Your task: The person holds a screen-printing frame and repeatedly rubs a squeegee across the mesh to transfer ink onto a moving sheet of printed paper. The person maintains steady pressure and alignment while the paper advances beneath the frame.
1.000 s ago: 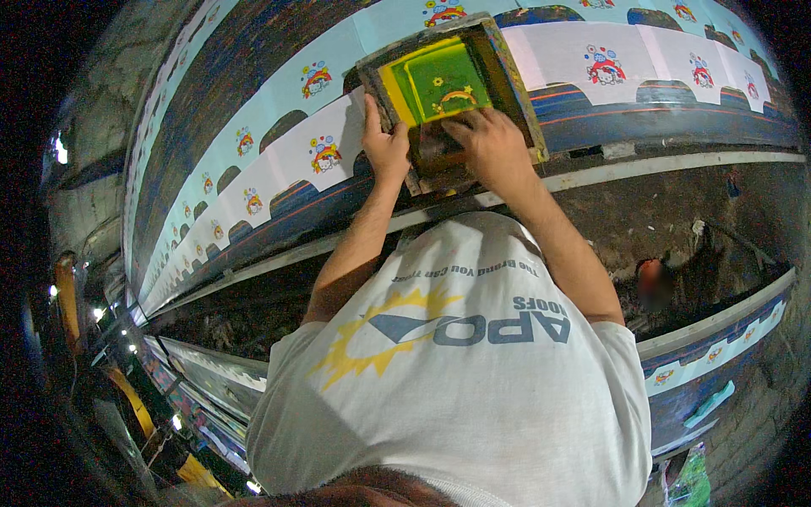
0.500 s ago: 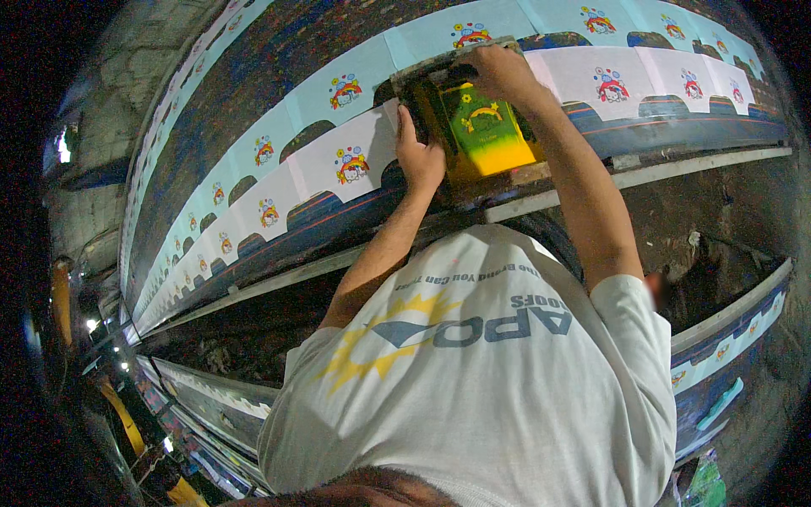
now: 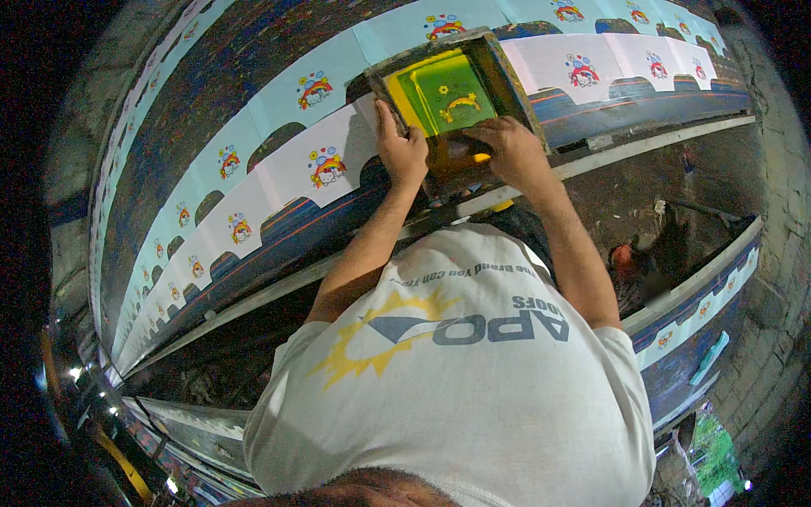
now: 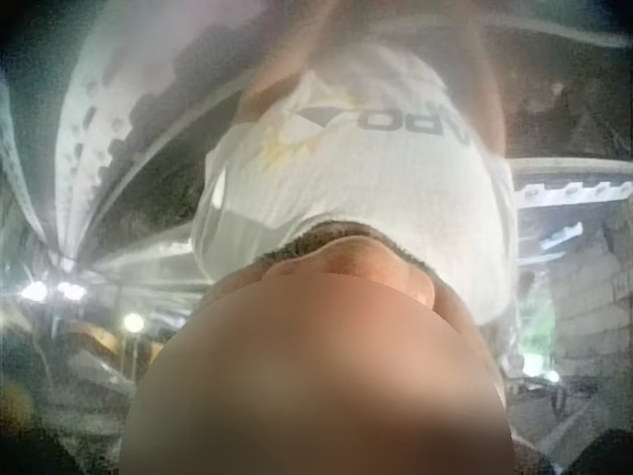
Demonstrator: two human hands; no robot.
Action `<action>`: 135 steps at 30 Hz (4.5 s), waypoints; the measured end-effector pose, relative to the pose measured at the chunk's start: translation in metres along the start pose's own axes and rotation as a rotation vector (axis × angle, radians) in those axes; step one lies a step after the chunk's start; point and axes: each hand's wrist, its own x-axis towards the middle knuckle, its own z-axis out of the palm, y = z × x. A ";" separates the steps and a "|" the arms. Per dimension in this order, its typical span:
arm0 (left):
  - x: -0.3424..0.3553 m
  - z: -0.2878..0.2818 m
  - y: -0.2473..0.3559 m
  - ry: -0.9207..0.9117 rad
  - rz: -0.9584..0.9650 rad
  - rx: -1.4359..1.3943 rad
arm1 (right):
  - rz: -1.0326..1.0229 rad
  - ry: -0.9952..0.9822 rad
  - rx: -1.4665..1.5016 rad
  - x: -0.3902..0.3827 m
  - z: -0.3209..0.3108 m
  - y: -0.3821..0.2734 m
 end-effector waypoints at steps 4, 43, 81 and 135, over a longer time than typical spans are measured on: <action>0.002 -0.002 0.004 -0.019 -0.003 0.041 | -0.034 0.054 -0.021 -0.006 0.001 -0.004; 0.006 0.243 0.136 0.040 -0.122 -0.055 | -0.145 -0.013 -0.017 -0.034 -0.140 0.266; 0.003 0.250 0.135 0.033 0.017 -0.032 | -0.067 -0.009 0.010 0.025 -0.137 0.268; 0.012 0.489 0.288 0.018 -0.246 -0.399 | -0.176 0.033 0.098 -0.080 -0.265 0.521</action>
